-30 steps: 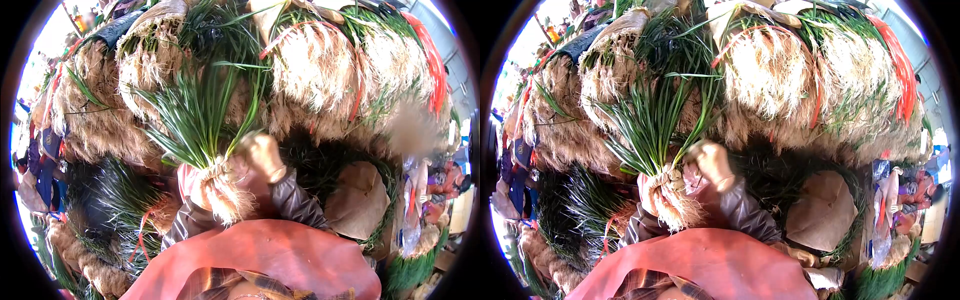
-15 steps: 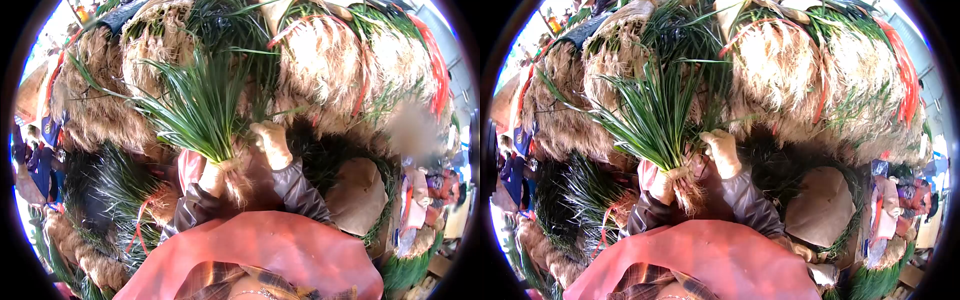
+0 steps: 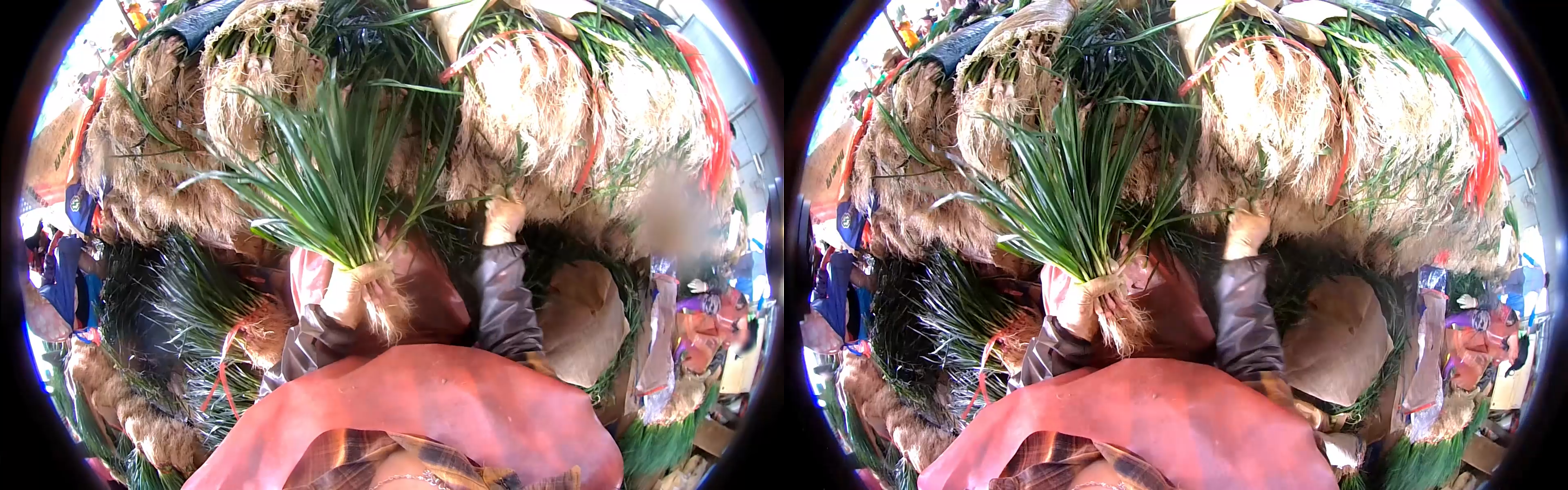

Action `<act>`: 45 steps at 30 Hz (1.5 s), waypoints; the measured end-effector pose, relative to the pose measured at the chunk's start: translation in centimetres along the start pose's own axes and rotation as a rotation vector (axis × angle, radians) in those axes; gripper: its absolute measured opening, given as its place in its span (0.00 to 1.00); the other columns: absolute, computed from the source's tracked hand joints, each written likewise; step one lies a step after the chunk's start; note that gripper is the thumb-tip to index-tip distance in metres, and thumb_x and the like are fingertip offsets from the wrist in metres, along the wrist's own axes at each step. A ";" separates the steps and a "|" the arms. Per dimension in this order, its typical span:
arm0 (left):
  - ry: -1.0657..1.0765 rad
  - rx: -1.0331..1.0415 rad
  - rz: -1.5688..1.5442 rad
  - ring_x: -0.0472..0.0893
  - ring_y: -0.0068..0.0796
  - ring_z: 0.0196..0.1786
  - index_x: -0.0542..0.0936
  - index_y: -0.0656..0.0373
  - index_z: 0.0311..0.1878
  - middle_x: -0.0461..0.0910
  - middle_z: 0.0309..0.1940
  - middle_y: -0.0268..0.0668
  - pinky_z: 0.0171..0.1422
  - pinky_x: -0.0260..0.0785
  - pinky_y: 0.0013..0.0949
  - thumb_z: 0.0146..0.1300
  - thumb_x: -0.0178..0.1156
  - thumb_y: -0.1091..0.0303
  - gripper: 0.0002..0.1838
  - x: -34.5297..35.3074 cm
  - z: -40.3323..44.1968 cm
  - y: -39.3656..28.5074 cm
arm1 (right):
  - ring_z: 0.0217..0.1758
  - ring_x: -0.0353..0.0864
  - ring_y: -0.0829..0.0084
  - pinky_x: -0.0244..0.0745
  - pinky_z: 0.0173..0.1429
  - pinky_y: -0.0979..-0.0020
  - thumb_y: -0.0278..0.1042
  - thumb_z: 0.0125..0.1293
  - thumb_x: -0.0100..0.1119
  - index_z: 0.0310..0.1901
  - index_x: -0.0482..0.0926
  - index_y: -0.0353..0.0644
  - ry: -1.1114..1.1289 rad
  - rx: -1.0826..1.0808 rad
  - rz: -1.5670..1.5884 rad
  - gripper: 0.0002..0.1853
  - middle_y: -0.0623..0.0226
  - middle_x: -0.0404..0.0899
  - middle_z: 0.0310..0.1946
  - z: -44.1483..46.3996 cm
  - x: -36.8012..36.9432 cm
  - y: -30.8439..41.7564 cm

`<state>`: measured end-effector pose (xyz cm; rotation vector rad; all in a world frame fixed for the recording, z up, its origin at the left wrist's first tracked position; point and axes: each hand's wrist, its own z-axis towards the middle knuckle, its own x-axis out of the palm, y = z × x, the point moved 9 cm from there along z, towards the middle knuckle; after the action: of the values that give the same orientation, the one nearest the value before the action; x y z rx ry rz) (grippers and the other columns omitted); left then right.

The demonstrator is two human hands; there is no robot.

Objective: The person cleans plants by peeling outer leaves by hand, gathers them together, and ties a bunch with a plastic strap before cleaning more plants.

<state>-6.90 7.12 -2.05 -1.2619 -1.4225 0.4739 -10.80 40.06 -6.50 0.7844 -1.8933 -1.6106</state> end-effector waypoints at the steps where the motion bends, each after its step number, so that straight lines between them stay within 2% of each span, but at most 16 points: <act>1: 0.016 -0.021 -0.015 0.77 0.26 0.17 0.77 0.65 0.44 0.81 0.22 0.39 0.17 0.66 0.20 0.56 0.63 0.74 0.12 0.1 -0.3 -0.4 | 0.30 0.81 0.66 0.78 0.41 0.64 0.42 0.62 0.65 0.39 0.81 0.42 0.129 0.072 -0.246 0.12 0.60 0.81 0.28 0.2 -0.3 -0.9; 4: 0.031 -0.044 -0.104 0.78 0.27 0.18 0.77 0.65 0.43 0.81 0.23 0.39 0.19 0.68 0.22 0.56 0.63 0.71 0.12 1.4 -0.4 -0.2 | 0.50 0.84 0.56 0.78 0.55 0.63 0.55 0.54 0.71 0.50 0.82 0.40 0.400 -0.306 -1.430 0.29 0.54 0.85 0.45 -5.0 0.9 -1.2; 8: 0.084 -0.085 -0.114 0.79 0.29 0.21 0.77 0.65 0.42 0.82 0.26 0.41 0.24 0.72 0.25 0.55 0.63 0.71 0.12 1.0 0.3 1.4 | 0.37 0.86 0.65 0.79 0.41 0.70 0.51 0.63 0.66 0.46 0.82 0.36 0.529 -0.154 -0.111 0.23 0.60 0.86 0.38 -9.5 5.4 2.5; 14: 0.056 -0.086 -0.068 0.79 0.29 0.19 0.76 0.65 0.44 0.81 0.25 0.41 0.21 0.70 0.23 0.55 0.63 0.73 0.14 0.5 0.0 1.0 | 0.19 0.75 0.78 0.65 0.21 0.77 0.50 0.62 0.68 0.38 0.82 0.37 0.714 0.267 -0.173 0.20 0.65 0.80 0.23 -12.0 11.1 2.9; 18: 0.065 -0.054 -0.029 0.79 0.29 0.17 0.76 0.66 0.44 0.81 0.23 0.40 0.19 0.68 0.21 0.56 0.62 0.71 0.14 0.3 0.0 1.3 | 0.19 0.77 0.75 0.67 0.21 0.75 0.42 0.62 0.67 0.32 0.85 0.42 0.712 0.166 -0.211 0.11 0.68 0.80 0.20 -11.9 12.1 -1.6; 20: 0.044 -0.048 -0.010 0.78 0.28 0.16 0.76 0.66 0.42 0.80 0.21 0.40 0.18 0.67 0.20 0.57 0.62 0.69 0.13 0.0 0.1 1.6 | 0.20 0.77 0.72 0.68 0.22 0.74 0.35 0.64 0.63 0.35 0.85 0.42 0.301 -0.834 -0.592 0.06 0.66 0.81 0.22 -13.3 10.7 4.5; 22: 0.046 -0.097 0.041 0.78 0.27 0.16 0.78 0.66 0.40 0.80 0.21 0.40 0.17 0.65 0.19 0.57 0.62 0.66 0.13 -0.5 -0.1 2.1 | 0.21 0.78 0.74 0.72 0.23 0.76 0.34 0.68 0.59 0.27 0.80 0.41 -0.005 -0.733 -0.497 0.11 0.66 0.81 0.22 -10.0 7.1 5.2; 24: 0.097 -0.125 -0.037 0.79 0.28 0.21 0.79 0.67 0.41 0.81 0.24 0.41 0.24 0.71 0.25 0.55 0.63 0.67 0.14 0.2 -0.8 1.4 | 0.21 0.78 0.74 0.72 0.23 0.76 0.42 0.70 0.59 0.30 0.82 0.40 0.138 0.025 0.040 0.15 0.65 0.82 0.23 -4.0 4.4 -1.4; 26: 0.034 -0.088 -0.227 0.81 0.34 0.27 0.77 0.66 0.45 0.82 0.29 0.44 0.31 0.75 0.30 0.53 0.64 0.69 0.17 0.0 -0.7 1.7 | 0.21 0.80 0.73 0.74 0.24 0.75 0.50 0.70 0.60 0.37 0.82 0.37 0.427 0.342 -0.136 0.20 0.62 0.84 0.27 -8.2 6.0 0.6; 28: 0.106 -0.114 -0.268 0.83 0.39 0.34 0.74 0.65 0.53 0.82 0.36 0.47 0.38 0.77 0.35 0.53 0.64 0.70 0.23 -0.1 -0.5 2.3 | 0.40 0.84 0.74 0.78 0.40 0.75 0.52 0.68 0.61 0.46 0.81 0.36 0.668 0.292 0.147 0.23 0.63 0.85 0.41 -11.1 8.9 0.8; 31: 0.280 -0.230 -0.351 0.84 0.41 0.43 0.73 0.67 0.58 0.81 0.51 0.56 0.46 0.80 0.39 0.57 0.65 0.70 0.26 1.7 -0.5 2.9 | 0.40 0.80 0.79 0.76 0.42 0.77 0.44 0.70 0.60 0.46 0.82 0.38 0.793 0.148 0.143 0.16 0.69 0.83 0.39 -12.0 11.9 1.2; 37: 0.194 -0.090 -0.268 0.83 0.34 0.39 0.74 0.66 0.57 0.83 0.40 0.44 0.41 0.77 0.32 0.60 0.60 0.70 0.22 2.0 -2.8 -1.7 | 0.42 0.79 0.76 0.77 0.46 0.73 0.44 0.71 0.56 0.56 0.77 0.35 0.868 0.285 -0.029 0.21 0.62 0.81 0.42 -15.6 15.8 5.7; 38: 0.218 -0.075 -0.204 0.83 0.35 0.39 0.73 0.66 0.58 0.83 0.40 0.44 0.41 0.77 0.32 0.59 0.61 0.71 0.23 2.0 -3.3 -2.5 | 0.45 0.79 0.71 0.75 0.53 0.70 0.47 0.70 0.55 0.58 0.75 0.34 0.871 -0.031 -0.017 0.24 0.59 0.81 0.44 -14.1 17.3 7.1; 43: 0.270 -0.052 -0.161 0.82 0.38 0.43 0.67 0.65 0.63 0.80 0.42 0.44 0.43 0.78 0.40 0.51 0.69 0.70 0.35 2.1 -4.2 -2.9 | 0.52 0.80 0.64 0.74 0.58 0.66 0.40 0.74 0.48 0.57 0.76 0.33 0.796 -0.261 -0.251 0.20 0.54 0.82 0.51 -13.1 23.6 14.1; 44: 0.258 -0.027 -0.196 0.82 0.38 0.42 0.68 0.64 0.63 0.80 0.41 0.44 0.43 0.78 0.39 0.52 0.68 0.71 0.33 2.1 -3.7 -3.4 | 0.51 0.81 0.63 0.75 0.57 0.66 0.42 0.74 0.49 0.54 0.78 0.35 0.922 -0.003 0.305 0.19 0.54 0.83 0.49 -11.6 26.7 10.0; 45: 0.246 -0.040 -0.160 0.81 0.38 0.41 0.67 0.64 0.64 0.79 0.41 0.44 0.42 0.78 0.40 0.54 0.66 0.71 0.33 0.3 -2.9 -2.3 | 0.48 0.82 0.62 0.76 0.54 0.67 0.44 0.73 0.51 0.49 0.79 0.37 0.771 -0.267 0.097 0.17 0.55 0.83 0.43 -10.7 25.2 11.2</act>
<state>-5.18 5.57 0.88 -1.1825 -1.3155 0.1754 -21.58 15.93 6.78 0.9906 -1.1255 -1.2109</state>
